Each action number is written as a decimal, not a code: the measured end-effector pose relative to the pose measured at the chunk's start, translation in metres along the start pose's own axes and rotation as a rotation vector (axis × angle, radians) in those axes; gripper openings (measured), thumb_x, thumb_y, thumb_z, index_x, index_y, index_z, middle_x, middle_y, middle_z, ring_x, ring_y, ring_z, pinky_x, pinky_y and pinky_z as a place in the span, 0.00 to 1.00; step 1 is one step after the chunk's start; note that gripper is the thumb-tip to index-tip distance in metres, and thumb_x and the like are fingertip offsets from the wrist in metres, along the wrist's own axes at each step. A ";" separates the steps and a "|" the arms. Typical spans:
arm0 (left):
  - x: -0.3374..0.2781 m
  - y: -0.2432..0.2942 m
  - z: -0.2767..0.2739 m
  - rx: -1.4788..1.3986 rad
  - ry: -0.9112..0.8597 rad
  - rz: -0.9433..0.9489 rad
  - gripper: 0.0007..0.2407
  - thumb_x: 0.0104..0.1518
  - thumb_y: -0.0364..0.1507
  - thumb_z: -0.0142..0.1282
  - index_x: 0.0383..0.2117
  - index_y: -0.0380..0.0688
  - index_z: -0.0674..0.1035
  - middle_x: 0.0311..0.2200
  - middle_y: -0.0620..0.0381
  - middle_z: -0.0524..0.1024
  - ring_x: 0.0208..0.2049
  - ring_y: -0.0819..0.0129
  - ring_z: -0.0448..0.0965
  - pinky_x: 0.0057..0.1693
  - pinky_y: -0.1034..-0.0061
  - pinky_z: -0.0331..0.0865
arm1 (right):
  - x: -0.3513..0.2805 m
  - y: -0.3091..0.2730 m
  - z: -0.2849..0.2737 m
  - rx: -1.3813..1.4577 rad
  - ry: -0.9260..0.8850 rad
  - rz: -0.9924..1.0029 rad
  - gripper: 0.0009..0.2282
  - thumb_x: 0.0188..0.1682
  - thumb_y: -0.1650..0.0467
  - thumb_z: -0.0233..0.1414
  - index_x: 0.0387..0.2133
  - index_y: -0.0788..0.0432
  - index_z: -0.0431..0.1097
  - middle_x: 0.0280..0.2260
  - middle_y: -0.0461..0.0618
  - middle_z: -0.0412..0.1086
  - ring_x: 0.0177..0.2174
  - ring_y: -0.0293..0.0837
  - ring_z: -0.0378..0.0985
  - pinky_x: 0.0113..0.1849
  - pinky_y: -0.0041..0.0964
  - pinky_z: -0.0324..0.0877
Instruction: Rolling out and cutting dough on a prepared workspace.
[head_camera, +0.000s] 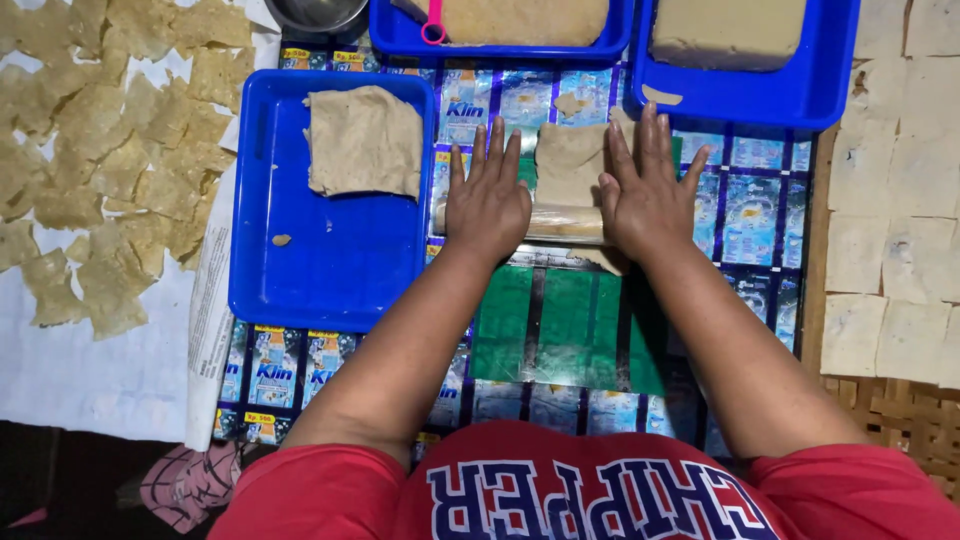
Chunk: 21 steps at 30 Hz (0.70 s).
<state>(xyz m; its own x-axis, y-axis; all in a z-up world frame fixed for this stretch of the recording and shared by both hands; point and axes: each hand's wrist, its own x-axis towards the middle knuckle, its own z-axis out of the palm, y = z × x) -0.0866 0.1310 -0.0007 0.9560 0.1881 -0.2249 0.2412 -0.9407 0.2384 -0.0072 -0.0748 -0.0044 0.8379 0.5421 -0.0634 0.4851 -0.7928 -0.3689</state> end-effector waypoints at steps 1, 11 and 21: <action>-0.007 0.000 0.004 0.000 0.001 -0.001 0.27 0.66 0.35 0.32 0.73 0.47 0.49 0.75 0.48 0.37 0.76 0.51 0.34 0.74 0.47 0.25 | -0.007 0.002 0.006 0.000 0.001 -0.001 0.26 0.62 0.61 0.34 0.74 0.49 0.44 0.74 0.60 0.28 0.72 0.56 0.27 0.60 0.79 0.17; -0.080 0.007 0.016 -0.053 0.200 0.073 0.24 0.67 0.38 0.35 0.69 0.45 0.61 0.73 0.44 0.50 0.73 0.46 0.47 0.72 0.44 0.36 | -0.077 0.002 0.032 -0.109 0.122 -0.151 0.28 0.59 0.54 0.37 0.71 0.50 0.50 0.72 0.62 0.43 0.70 0.57 0.43 0.63 0.74 0.35; -0.126 -0.009 0.036 -0.074 0.318 0.211 0.22 0.69 0.42 0.38 0.67 0.50 0.64 0.72 0.48 0.53 0.74 0.51 0.47 0.72 0.43 0.35 | -0.180 0.004 0.054 -0.246 0.172 -0.243 0.34 0.43 0.57 0.57 0.65 0.50 0.59 0.46 0.47 0.67 0.49 0.51 0.70 0.47 0.51 0.65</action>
<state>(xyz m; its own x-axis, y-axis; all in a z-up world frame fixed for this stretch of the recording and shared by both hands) -0.2150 0.1054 -0.0080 0.9871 0.0817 0.1375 0.0340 -0.9474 0.3183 -0.1690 -0.1604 -0.0446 0.7108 0.6842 0.1631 0.7026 -0.7014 -0.1196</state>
